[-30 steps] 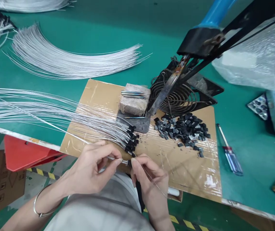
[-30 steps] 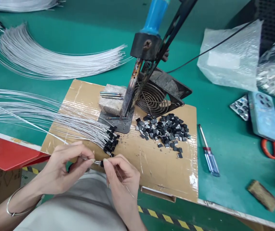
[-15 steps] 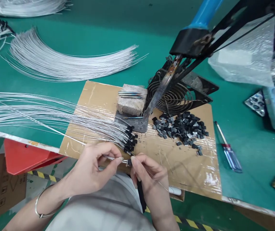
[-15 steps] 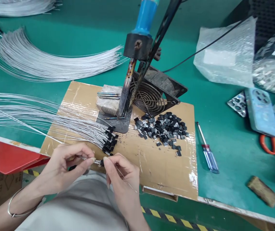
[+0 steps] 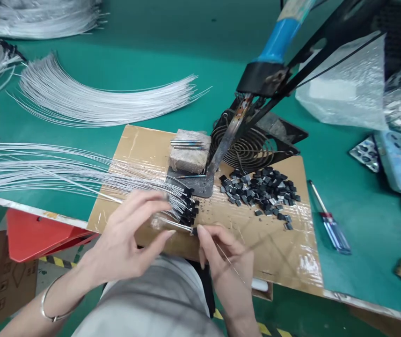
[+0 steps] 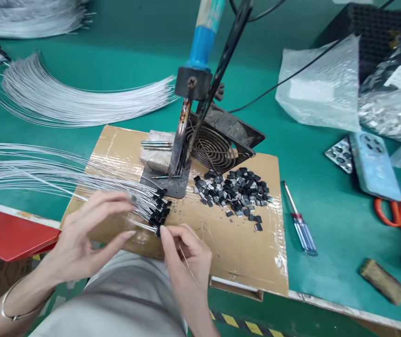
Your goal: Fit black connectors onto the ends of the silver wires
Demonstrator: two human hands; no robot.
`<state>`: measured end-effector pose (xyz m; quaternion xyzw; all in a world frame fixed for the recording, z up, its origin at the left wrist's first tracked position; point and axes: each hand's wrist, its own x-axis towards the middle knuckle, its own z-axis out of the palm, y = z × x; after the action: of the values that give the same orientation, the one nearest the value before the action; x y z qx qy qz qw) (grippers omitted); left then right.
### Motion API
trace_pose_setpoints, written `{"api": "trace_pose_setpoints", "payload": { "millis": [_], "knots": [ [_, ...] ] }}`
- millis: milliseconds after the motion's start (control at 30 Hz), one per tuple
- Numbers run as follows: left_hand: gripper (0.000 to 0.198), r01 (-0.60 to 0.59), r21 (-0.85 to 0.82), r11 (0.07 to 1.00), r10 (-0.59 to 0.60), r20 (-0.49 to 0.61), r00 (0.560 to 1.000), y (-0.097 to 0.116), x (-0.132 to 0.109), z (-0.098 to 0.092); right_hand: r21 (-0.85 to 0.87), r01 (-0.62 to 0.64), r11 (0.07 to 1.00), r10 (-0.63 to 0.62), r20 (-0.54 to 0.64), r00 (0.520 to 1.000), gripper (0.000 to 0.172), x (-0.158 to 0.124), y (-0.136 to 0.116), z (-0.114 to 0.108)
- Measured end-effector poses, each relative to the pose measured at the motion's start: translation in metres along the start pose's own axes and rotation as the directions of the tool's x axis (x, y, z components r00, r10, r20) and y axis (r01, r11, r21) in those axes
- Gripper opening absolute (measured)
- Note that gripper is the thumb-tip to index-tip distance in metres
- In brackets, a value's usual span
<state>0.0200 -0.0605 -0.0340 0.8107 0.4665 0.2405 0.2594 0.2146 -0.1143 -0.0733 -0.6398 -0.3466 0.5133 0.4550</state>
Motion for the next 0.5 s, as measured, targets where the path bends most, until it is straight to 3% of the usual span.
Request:
{"api": "trace_pose_setpoints", "payload": {
  "millis": [67,133,233,300,500],
  "knots": [
    [0.061,-0.081,0.243,0.967,0.087,-0.014,0.996,-0.017,0.004,-0.010,-0.088,0.073,0.993,-0.079,-0.062,0.995,0.024,0.003,0.004,-0.001],
    [0.094,-0.147,0.403,0.903,0.121,0.091,0.989,-0.037,0.010,-0.020,-0.129,0.106,0.986,-0.117,-0.077,0.990,0.024,0.006,0.009,-0.002],
    [0.111,-0.224,0.451,0.864,0.114,0.258,0.959,-0.065,0.020,-0.035,-0.112,0.095,0.989,-0.109,-0.121,0.987,0.030,0.009,0.015,-0.004],
    [0.101,-0.229,0.453,0.861,0.076,0.331,0.941,-0.074,0.026,-0.044,-0.085,0.066,0.994,-0.078,-0.151,0.985,0.034,0.009,0.019,-0.008],
    [0.023,-0.362,0.468,0.806,0.095,0.502,0.860,-0.062,0.035,-0.046,-0.045,0.119,0.992,-0.126,-0.236,0.964,0.043,0.013,0.034,-0.026]
  ]
}}
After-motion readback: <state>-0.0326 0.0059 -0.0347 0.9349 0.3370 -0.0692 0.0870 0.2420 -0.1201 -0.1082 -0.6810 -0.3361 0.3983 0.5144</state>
